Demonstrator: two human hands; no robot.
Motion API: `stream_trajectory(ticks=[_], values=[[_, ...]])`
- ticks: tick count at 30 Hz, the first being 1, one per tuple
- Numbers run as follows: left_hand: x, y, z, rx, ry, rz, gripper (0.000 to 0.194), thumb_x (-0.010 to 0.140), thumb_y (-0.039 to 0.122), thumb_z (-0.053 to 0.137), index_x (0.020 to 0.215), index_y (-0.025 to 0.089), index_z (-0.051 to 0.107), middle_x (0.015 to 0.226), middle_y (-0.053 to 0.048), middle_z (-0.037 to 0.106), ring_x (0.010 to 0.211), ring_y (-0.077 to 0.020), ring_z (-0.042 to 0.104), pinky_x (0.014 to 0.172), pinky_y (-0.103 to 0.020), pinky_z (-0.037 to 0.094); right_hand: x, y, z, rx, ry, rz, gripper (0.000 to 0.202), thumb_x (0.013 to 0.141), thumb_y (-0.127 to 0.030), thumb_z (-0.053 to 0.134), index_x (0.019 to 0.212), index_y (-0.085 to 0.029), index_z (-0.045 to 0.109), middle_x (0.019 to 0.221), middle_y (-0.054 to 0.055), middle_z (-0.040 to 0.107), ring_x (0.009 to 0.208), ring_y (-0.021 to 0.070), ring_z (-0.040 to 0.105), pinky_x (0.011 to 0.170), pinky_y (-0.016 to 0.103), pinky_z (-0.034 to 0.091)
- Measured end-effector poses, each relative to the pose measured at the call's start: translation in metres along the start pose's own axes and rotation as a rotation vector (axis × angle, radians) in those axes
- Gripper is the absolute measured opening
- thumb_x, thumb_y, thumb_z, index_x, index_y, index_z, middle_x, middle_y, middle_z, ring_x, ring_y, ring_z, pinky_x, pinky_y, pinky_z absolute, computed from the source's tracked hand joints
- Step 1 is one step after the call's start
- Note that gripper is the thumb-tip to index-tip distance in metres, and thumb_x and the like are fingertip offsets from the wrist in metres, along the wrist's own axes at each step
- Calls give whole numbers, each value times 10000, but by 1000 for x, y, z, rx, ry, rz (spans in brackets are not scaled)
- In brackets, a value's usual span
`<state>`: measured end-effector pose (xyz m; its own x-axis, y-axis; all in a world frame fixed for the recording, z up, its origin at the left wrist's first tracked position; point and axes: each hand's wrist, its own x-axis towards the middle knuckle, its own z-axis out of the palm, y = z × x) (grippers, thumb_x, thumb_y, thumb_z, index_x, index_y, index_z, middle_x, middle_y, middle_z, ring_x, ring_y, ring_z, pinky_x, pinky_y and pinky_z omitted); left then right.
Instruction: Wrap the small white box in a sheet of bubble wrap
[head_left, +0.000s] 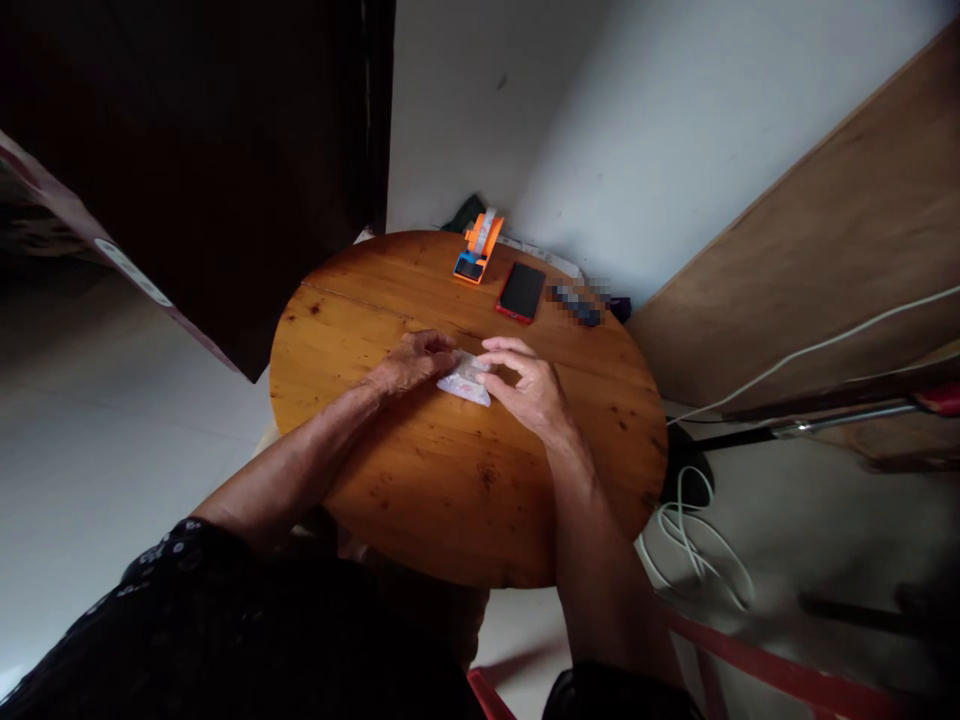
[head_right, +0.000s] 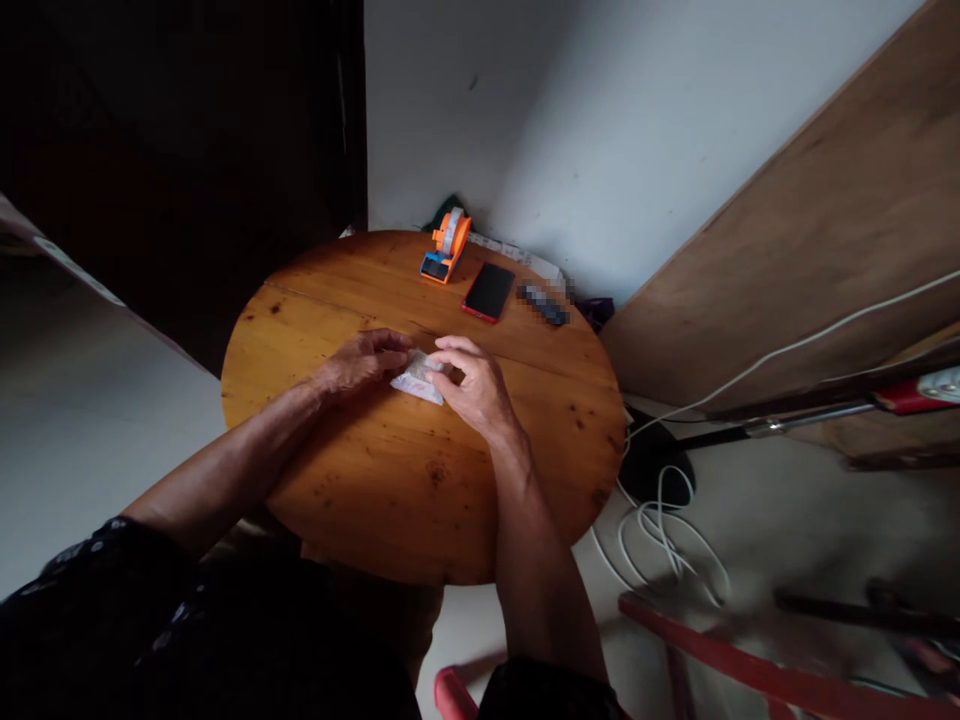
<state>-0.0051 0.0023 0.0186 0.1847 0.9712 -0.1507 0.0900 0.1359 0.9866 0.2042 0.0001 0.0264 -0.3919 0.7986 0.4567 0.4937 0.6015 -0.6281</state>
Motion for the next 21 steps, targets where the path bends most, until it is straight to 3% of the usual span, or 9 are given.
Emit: stream_trajectory(ticks=[7,13,21], values=[[1,-3,-2,132,-98,85,411,805,222,702,1194,125,610,1047,-87,673,884,-155,618,785,-282,478,1,-4,14,-140,123,-33,171,928,-240,545,832,-257,686,1109,58,731,1058,241,689,969,483,546],[-5,-3,4,111,-135,143,623,759,289,773,1313,133,533,1089,-101,656,930,-176,612,797,-296,495,2,-9,9,-47,241,10,146,961,-291,506,884,-256,625,1154,70,711,1068,231,683,975,453,552],[-16,5,12,-28,-462,175,669,681,239,816,1278,158,525,1117,-99,657,978,-196,617,857,-309,502,2,-6,-3,57,351,102,160,972,-352,503,903,-242,596,1168,70,709,973,202,700,900,410,579]])
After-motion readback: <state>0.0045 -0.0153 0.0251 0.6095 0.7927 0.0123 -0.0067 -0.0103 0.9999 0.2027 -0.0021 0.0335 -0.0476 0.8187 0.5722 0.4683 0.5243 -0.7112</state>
